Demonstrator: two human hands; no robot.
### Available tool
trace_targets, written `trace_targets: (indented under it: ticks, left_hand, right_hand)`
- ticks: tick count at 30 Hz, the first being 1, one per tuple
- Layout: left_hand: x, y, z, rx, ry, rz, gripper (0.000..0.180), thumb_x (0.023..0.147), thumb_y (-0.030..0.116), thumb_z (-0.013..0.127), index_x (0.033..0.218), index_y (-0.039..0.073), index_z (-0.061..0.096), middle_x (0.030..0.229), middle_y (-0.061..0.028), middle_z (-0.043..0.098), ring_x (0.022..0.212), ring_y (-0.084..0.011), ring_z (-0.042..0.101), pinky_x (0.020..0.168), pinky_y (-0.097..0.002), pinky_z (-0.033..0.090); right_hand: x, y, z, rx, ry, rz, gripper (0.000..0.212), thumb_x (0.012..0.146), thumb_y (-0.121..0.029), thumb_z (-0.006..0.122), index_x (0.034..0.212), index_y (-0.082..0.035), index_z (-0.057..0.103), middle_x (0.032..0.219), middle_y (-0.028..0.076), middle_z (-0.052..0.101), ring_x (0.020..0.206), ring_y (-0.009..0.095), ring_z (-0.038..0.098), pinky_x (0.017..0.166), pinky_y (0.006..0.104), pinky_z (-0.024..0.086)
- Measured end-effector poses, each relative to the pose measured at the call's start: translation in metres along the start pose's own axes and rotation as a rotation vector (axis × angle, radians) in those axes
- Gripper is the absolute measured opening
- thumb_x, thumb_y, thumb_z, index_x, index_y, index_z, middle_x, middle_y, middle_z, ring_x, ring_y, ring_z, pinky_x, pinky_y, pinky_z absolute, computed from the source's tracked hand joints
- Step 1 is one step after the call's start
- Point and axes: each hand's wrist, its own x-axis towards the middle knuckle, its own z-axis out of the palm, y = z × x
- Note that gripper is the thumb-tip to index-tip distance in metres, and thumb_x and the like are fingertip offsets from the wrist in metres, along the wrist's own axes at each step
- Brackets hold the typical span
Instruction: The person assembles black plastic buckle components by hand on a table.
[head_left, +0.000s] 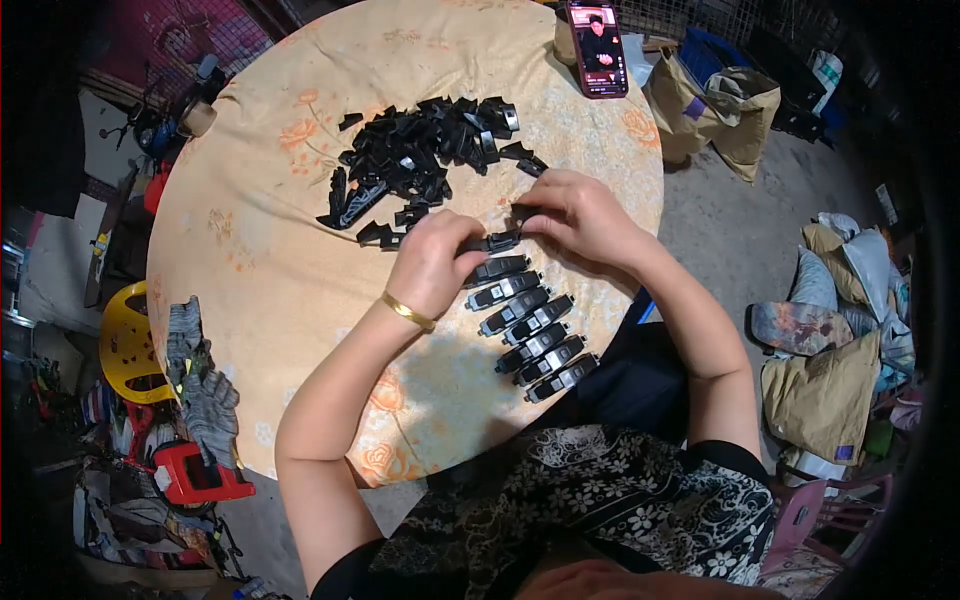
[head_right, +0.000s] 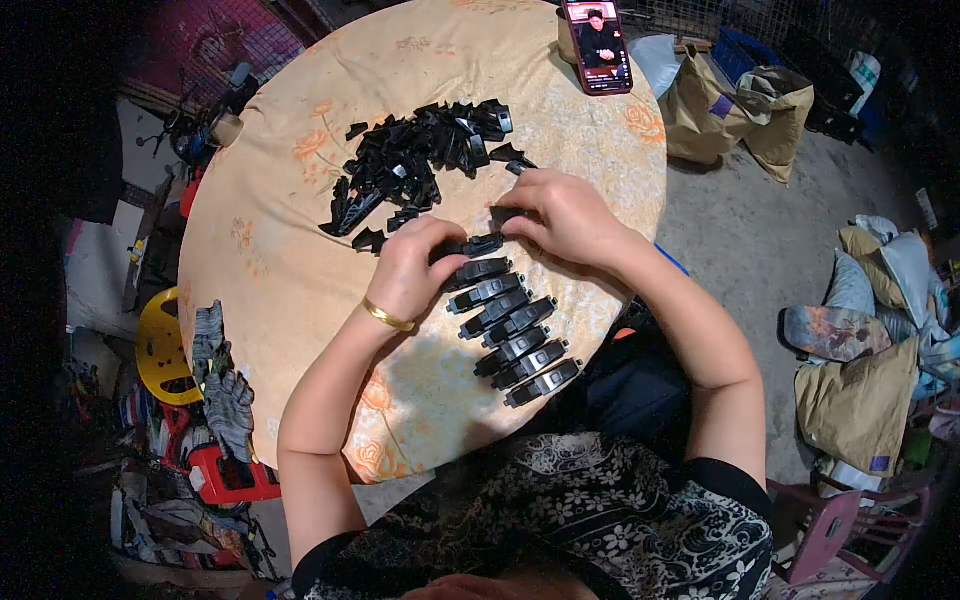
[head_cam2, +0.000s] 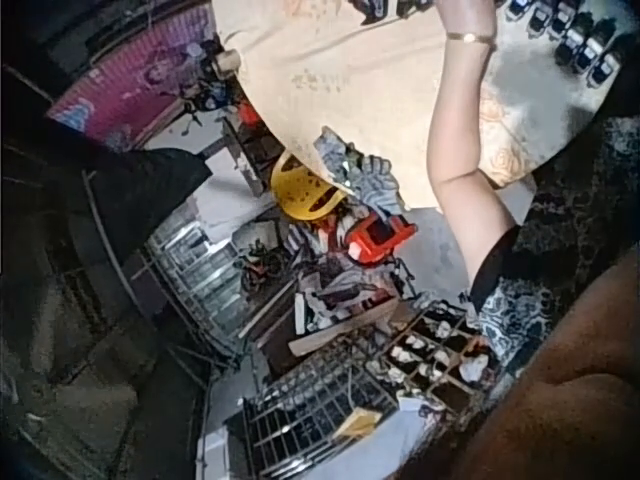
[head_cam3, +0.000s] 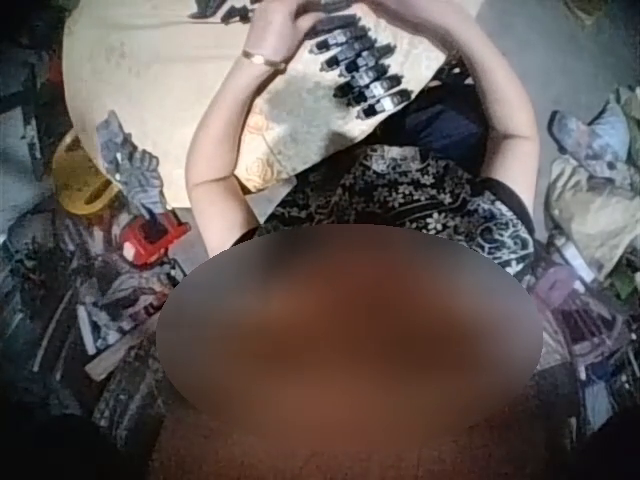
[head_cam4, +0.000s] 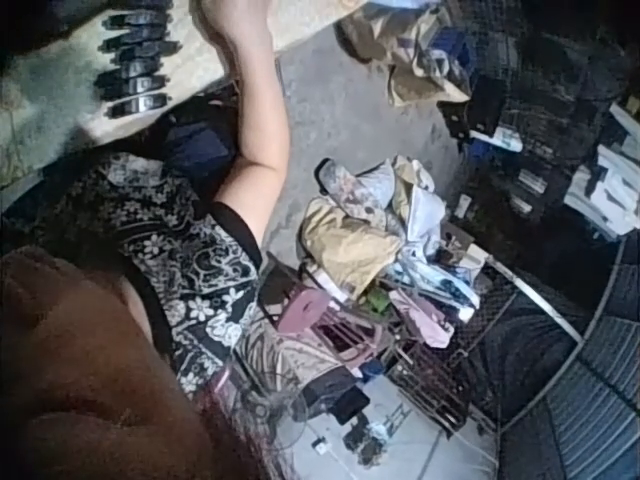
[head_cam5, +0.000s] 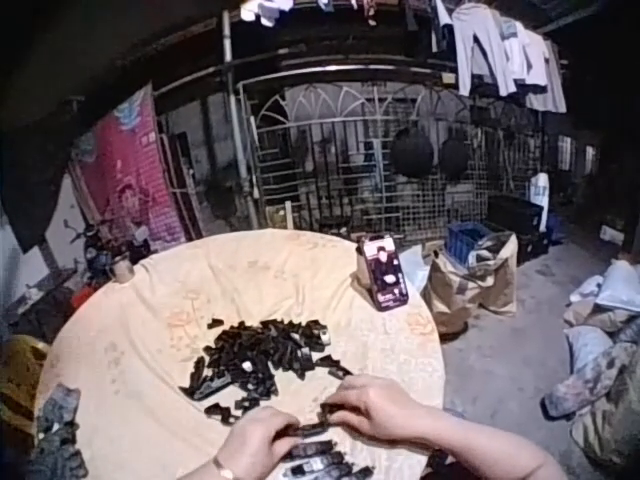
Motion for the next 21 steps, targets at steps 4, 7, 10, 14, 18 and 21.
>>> trace_targets:
  ticks: [4,7,10,14,18,21]
  left_hand:
    - [-0.003,-0.005,-0.006,0.004,-0.020,-0.116,0.023,0.067,0.008,0.078,0.086,0.000,0.066,0.079,-0.0126,0.062,0.076,-0.0280,0.061,0.068,-0.0347,0.049]
    - [-0.003,-0.005,-0.004,0.002,-0.005,-0.133,0.017,0.067,0.008,0.078,0.078,-0.001,0.068,0.074,-0.0126,0.061,0.075,-0.0283,0.061,0.067,-0.0355,0.048]
    - [-0.001,-0.003,-0.001,0.004,0.045,-0.074,0.015,0.064,0.008,0.077,0.073,0.001,0.067,0.075,-0.0134,0.062,0.076,-0.0319,0.060,0.069,-0.0405,0.048]
    - [-0.002,-0.007,0.000,-0.025,0.055,-0.088,0.014,0.064,0.008,0.076,0.072,0.001,0.067,0.073,-0.0124,0.061,0.076,-0.0315,0.059,0.069,-0.0402,0.048]
    - [-0.003,-0.005,0.000,-0.006,0.033,-0.107,0.015,0.065,0.010,0.077,0.072,0.002,0.067,0.075,-0.0123,0.061,0.076,-0.0312,0.059,0.069,-0.0398,0.048]
    - [-0.002,-0.003,-0.001,0.022,0.043,-0.050,0.016,0.066,0.009,0.078,0.076,0.000,0.069,0.073,-0.0128,0.061,0.073,-0.0294,0.060,0.066,-0.0375,0.048]
  right_hand:
    - [0.002,-0.012,0.002,-0.004,-0.018,-0.099,0.023,0.074,-0.014,0.074,0.093,-0.002,0.069,0.083,0.012,0.062,0.085,0.032,0.060,0.073,0.0400,0.049]
    - [0.005,-0.014,0.000,-0.074,-0.068,-0.118,0.022,0.073,-0.013,0.074,0.091,-0.003,0.069,0.080,0.011,0.060,0.082,0.032,0.058,0.071,0.0416,0.048]
    - [0.006,-0.015,0.001,-0.088,-0.106,-0.163,0.022,0.072,-0.012,0.074,0.091,-0.003,0.070,0.079,0.011,0.059,0.081,0.031,0.058,0.070,0.0410,0.048]
    - [0.004,-0.016,0.006,-0.057,-0.055,-0.139,0.023,0.069,-0.011,0.075,0.091,-0.003,0.069,0.077,0.010,0.057,0.077,0.030,0.058,0.067,0.0397,0.048]
    - [0.002,-0.015,-0.002,-0.069,-0.014,-0.097,0.025,0.068,-0.012,0.077,0.091,-0.004,0.070,0.077,0.010,0.057,0.074,0.030,0.058,0.065,0.0387,0.048]
    - [-0.002,-0.016,-0.006,-0.088,-0.003,-0.078,0.025,0.068,-0.012,0.077,0.090,-0.004,0.070,0.078,0.010,0.058,0.076,0.029,0.059,0.067,0.0388,0.048]
